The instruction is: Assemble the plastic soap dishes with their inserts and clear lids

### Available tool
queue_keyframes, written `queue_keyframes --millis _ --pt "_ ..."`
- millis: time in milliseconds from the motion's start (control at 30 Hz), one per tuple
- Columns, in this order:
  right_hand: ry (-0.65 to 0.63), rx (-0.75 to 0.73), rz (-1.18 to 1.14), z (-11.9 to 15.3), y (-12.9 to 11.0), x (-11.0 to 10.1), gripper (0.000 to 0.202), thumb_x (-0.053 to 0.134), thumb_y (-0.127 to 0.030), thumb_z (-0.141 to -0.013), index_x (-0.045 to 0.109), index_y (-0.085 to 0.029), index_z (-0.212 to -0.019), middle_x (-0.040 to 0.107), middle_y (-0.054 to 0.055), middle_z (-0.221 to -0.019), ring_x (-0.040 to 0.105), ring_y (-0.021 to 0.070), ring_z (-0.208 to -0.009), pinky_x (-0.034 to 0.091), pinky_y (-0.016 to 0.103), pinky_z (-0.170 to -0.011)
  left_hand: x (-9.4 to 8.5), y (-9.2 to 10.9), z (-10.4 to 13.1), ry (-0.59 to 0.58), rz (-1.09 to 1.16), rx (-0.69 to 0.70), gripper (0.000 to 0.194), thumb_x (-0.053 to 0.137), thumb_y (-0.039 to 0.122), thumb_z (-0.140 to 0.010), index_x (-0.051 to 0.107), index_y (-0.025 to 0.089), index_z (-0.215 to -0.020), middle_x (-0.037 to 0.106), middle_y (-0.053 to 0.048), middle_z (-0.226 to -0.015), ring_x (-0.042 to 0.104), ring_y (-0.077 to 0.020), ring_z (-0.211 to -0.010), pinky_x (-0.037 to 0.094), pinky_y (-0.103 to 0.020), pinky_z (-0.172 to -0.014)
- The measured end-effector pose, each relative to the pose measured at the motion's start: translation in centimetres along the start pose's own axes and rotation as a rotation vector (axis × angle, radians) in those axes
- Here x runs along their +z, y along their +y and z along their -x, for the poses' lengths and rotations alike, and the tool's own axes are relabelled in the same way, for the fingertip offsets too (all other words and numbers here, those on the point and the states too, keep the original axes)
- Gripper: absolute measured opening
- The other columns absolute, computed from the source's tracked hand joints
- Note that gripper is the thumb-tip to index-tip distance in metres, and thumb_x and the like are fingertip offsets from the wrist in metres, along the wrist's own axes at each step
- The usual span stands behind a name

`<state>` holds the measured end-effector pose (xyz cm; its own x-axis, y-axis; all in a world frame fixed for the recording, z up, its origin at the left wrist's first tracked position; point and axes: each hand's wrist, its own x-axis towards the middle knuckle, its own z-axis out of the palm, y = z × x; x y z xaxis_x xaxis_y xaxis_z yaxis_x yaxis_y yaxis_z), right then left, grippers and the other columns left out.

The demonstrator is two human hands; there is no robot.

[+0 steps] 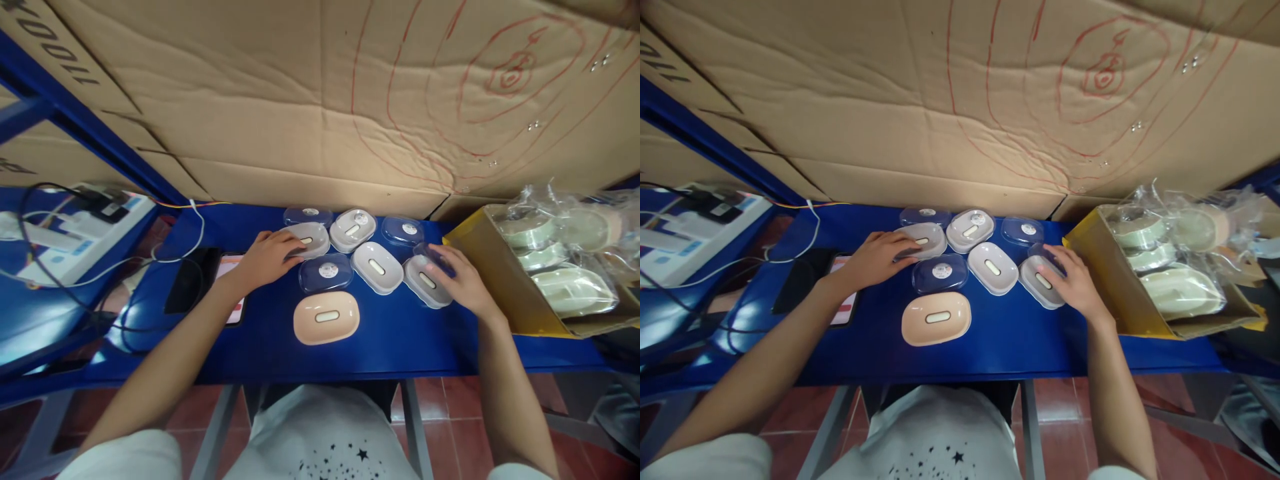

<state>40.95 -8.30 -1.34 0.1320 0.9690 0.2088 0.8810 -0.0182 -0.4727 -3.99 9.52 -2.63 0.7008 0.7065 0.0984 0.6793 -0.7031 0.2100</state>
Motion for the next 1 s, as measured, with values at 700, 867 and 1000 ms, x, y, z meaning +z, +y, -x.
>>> queue_keyframes --millis 700,867,1000 --pt "-0.093 -0.35 0.264 -0.5 -10.0 6.5 0.033 0.038 -0.033 -0.116 0.061 -0.017 -0.132 0.076 0.016 -0.132 0.073 0.0289 -0.113 0.046 0.043 -0.095 -0.3 1.7 0.4 0.094 0.005 -0.044 0.025 0.044 0.029 -0.108 0.066 0.02 -0.114 0.078 -0.014 -0.122 0.073 -0.0324 -0.115 0.044 -0.052 -0.109" --pt "0.128 -0.244 0.358 -2.4 -9.4 4.8 0.033 0.042 -0.033 -0.114 0.059 -0.017 -0.138 0.073 0.017 -0.138 0.067 0.0327 -0.122 0.04 0.05 -0.105 -0.9 2.3 0.3 0.095 0.003 -0.004 0.023 0.048 0.031 -0.107 0.068 0.022 -0.11 0.081 -0.01 -0.105 0.076 -0.0299 -0.104 0.043 -0.05 -0.111" --pt "0.174 -0.208 0.419 -4.7 -9.7 4.8 0.039 0.041 -0.017 -0.109 0.059 -0.015 -0.143 0.066 0.021 -0.148 0.055 0.038 -0.139 0.033 0.058 -0.113 -1.7 2.7 -0.1 0.161 -0.007 -0.041 0.028 0.044 0.031 -0.109 0.069 0.019 -0.115 0.081 -0.014 -0.112 0.075 -0.0319 -0.108 0.043 -0.051 -0.109"
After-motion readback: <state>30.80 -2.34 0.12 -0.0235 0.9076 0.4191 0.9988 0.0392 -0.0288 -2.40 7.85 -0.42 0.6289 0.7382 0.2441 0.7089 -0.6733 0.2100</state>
